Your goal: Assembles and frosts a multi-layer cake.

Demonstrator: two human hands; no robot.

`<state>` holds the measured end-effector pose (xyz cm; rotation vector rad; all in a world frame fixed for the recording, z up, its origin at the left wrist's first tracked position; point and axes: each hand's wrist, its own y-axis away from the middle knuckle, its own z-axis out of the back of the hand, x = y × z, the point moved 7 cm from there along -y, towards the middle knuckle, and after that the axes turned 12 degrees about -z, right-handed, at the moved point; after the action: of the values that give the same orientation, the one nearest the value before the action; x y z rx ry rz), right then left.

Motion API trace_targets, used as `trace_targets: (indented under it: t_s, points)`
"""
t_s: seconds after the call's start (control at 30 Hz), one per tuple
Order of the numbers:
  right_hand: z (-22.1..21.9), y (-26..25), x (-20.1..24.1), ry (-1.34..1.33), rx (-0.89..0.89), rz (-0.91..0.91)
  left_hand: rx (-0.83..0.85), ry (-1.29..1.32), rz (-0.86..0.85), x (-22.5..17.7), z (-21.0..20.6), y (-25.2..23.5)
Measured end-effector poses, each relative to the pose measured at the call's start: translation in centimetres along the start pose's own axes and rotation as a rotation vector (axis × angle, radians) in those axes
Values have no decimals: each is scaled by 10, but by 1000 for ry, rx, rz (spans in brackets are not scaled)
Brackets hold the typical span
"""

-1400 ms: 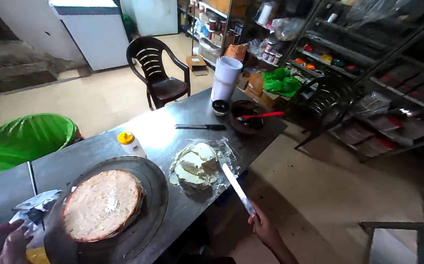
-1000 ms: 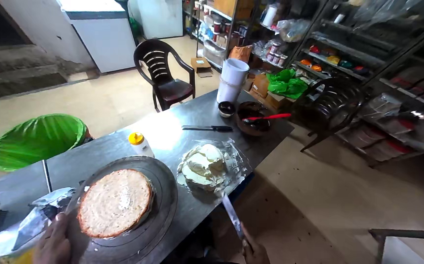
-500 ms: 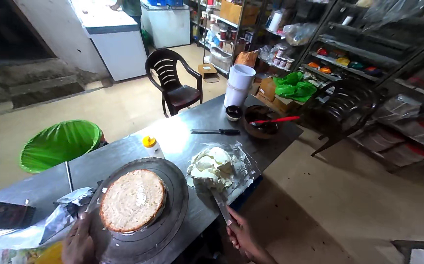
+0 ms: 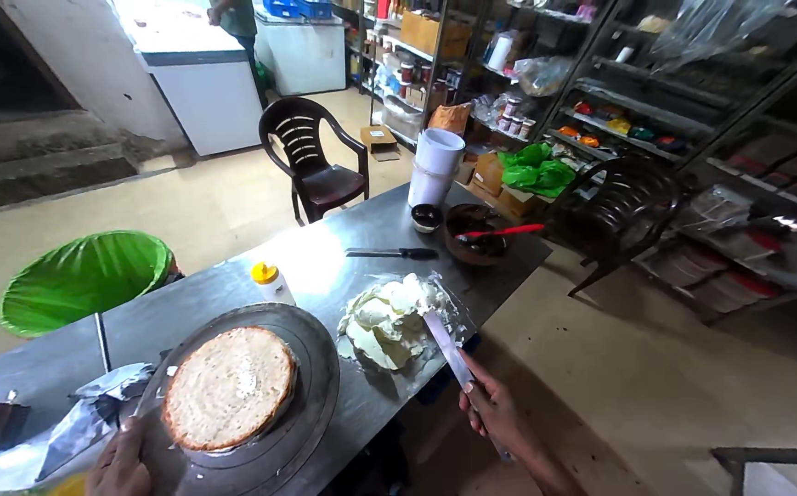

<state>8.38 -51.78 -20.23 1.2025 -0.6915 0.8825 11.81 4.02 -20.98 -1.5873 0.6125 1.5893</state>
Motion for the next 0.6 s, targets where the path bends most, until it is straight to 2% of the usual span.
trace_targets:
  t_s: [0.13,0.2,0.23,0.3,0.4,0.5,0.57,0.6]
  points:
    - [-28,22,35,83,173,30,-36,-29,57,-13,-4,11]
    - [-46,41,72,95,245,149,-65,-21,94,-20,-6,17]
    - [-55,51,94,119,256,270,-89,-11,108,-22,-6,21]
    - [-71,73,134,182,197,567,-119,15,126,-21,-4,26]
    - [-98,93,171,426,-79,891,-140,94,124,-16,-5,29]
    - [-137,77,151,715,-269,997,-168,162,137,-17,-7,32]
    - [-150,62,123,837,-143,891,-175,186,137,-17,-9,34]
    - [-146,61,115,814,-46,805,-171,193,126,-16,-9,34]
